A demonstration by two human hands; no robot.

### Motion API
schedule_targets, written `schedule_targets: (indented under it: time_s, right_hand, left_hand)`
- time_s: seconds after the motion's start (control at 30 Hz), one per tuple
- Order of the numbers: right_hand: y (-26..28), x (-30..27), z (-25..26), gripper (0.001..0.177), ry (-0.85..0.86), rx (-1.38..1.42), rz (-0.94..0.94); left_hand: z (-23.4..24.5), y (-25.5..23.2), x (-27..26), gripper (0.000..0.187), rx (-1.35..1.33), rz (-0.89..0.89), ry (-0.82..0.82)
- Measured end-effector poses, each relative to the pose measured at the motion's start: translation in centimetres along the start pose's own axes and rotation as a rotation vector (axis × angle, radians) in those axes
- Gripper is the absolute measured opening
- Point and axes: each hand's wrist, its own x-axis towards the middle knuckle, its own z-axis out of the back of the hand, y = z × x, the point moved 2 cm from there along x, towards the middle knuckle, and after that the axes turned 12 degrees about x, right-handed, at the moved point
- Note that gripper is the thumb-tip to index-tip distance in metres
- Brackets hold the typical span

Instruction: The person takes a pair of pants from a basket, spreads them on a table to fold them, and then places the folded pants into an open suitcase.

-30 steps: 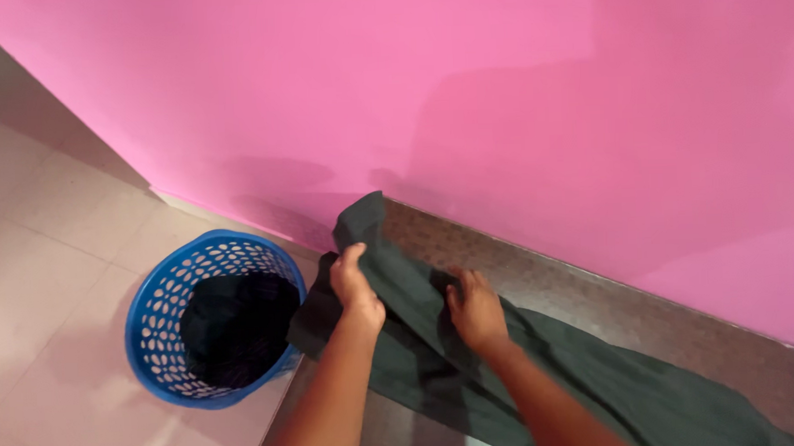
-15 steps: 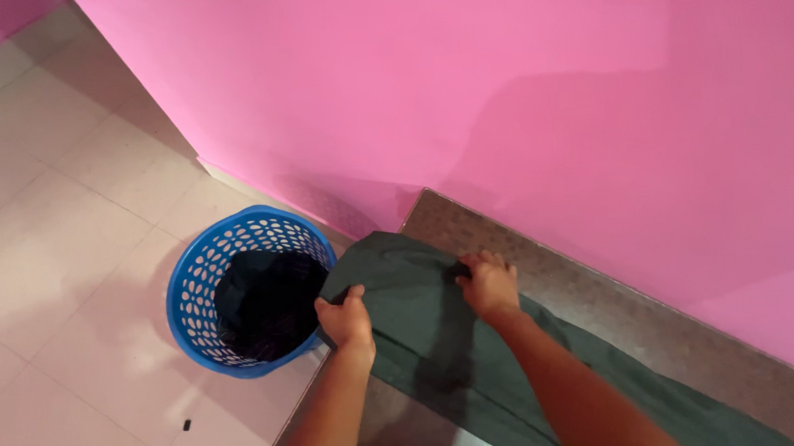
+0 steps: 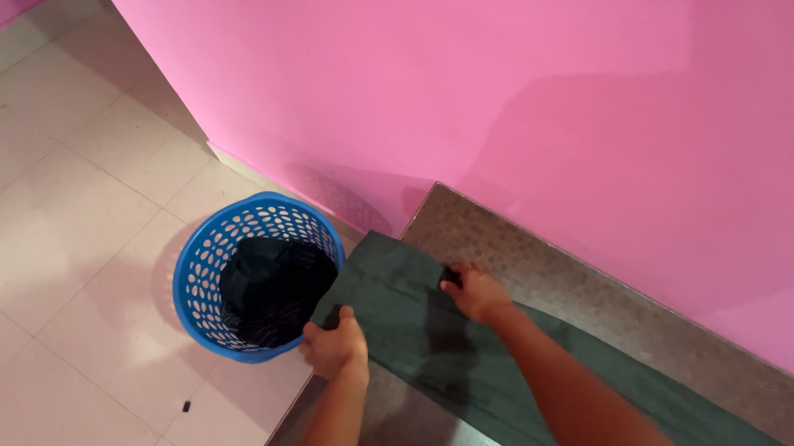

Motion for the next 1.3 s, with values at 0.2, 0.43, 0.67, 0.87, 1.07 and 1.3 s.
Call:
schedule_targets:
  time_s: [0.2,0.43,0.67,0.87,1.07,1.3]
  right_hand:
    - [-0.7,0.4,0.9,0.039,-0.175,-0.019,-0.113]
    - [2.4,1.9,2.9,0.076,0.052,0.241,-0.068]
    - [1.6,4.7,0.6,0.064,0.177,0.291,0.08]
    - [1.9,6.4,0.5,0.034,-0.004,0.246,0.193]
    - [6.6,2.1,2.1,0.045,-0.245,-0.103,0.192]
    - [6.7,-3.5,-1.1,0.058,-0.159,-0.154,0.326]
  left_hand:
    - [-1.4,-1.4,1.5,0.054,-0.177,-0.263,-0.004]
    - [-1.2,-2.9,-0.6,0.039,-0.478,-0.534,0.025]
    - [0.0,-1.7,-3.5,0.033,-0.192,-1.286,0.109]
    - [-0.7,-0.8,-1.5,0.033,-0.248,-0.712,0.107]
    - [0.1,-1.6,1.8,0.054,-0.024,-0.327,-0.019]
    - [-1.6,-3.5,-1.2,0.045,0.075,-1.122,-0.036]
